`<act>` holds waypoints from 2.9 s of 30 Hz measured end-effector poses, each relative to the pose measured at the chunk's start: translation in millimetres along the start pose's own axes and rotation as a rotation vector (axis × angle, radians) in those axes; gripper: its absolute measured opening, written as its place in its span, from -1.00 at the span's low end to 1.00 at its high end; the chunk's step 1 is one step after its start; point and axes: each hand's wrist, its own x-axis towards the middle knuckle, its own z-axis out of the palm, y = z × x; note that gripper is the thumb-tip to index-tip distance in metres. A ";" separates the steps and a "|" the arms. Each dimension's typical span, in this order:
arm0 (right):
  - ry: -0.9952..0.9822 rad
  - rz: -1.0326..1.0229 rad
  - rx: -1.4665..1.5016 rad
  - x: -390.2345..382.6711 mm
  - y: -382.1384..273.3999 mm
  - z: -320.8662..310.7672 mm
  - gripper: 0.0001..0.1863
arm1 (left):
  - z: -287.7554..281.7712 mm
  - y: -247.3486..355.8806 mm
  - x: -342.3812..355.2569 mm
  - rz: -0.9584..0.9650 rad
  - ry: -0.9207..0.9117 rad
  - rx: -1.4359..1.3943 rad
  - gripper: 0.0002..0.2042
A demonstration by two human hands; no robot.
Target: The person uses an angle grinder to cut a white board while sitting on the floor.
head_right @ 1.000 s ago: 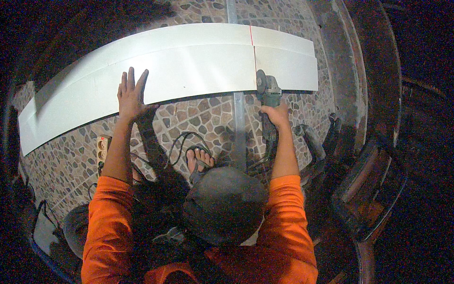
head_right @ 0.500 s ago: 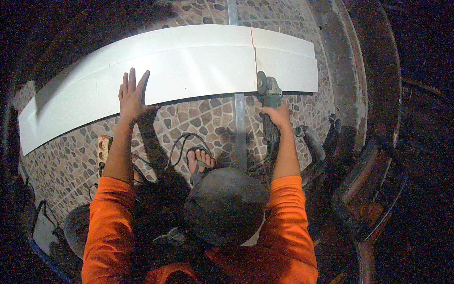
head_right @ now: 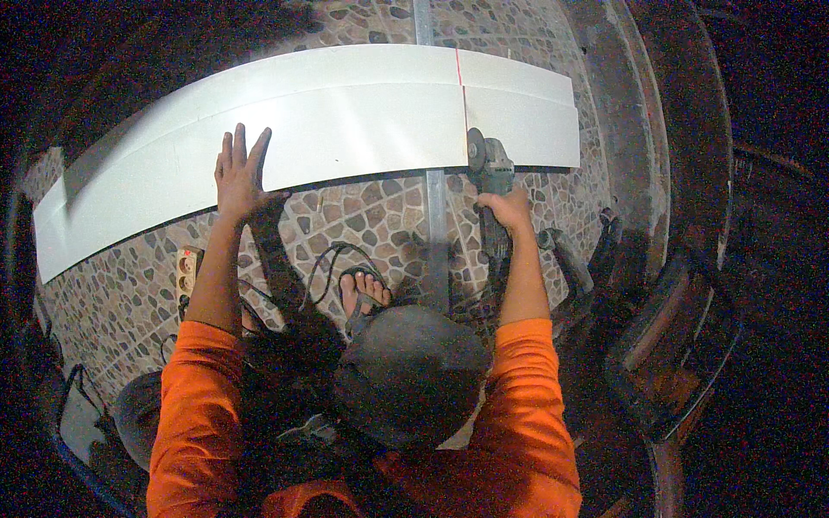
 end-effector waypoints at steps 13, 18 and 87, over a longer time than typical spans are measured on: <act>-0.010 0.003 -0.004 12.9 10.7 5.4 -0.41 | -0.3 -1.9 -0.2 -0.004 -0.009 -0.006 0.34; -0.002 0.048 -0.083 23.1 20.1 1.0 -0.35 | 3.2 2.3 2.6 -0.003 -0.008 0.010 0.35; -0.049 -0.024 0.103 14.1 -13.8 0.3 -0.41 | 3.0 -2.2 1.9 -0.006 0.001 0.012 0.35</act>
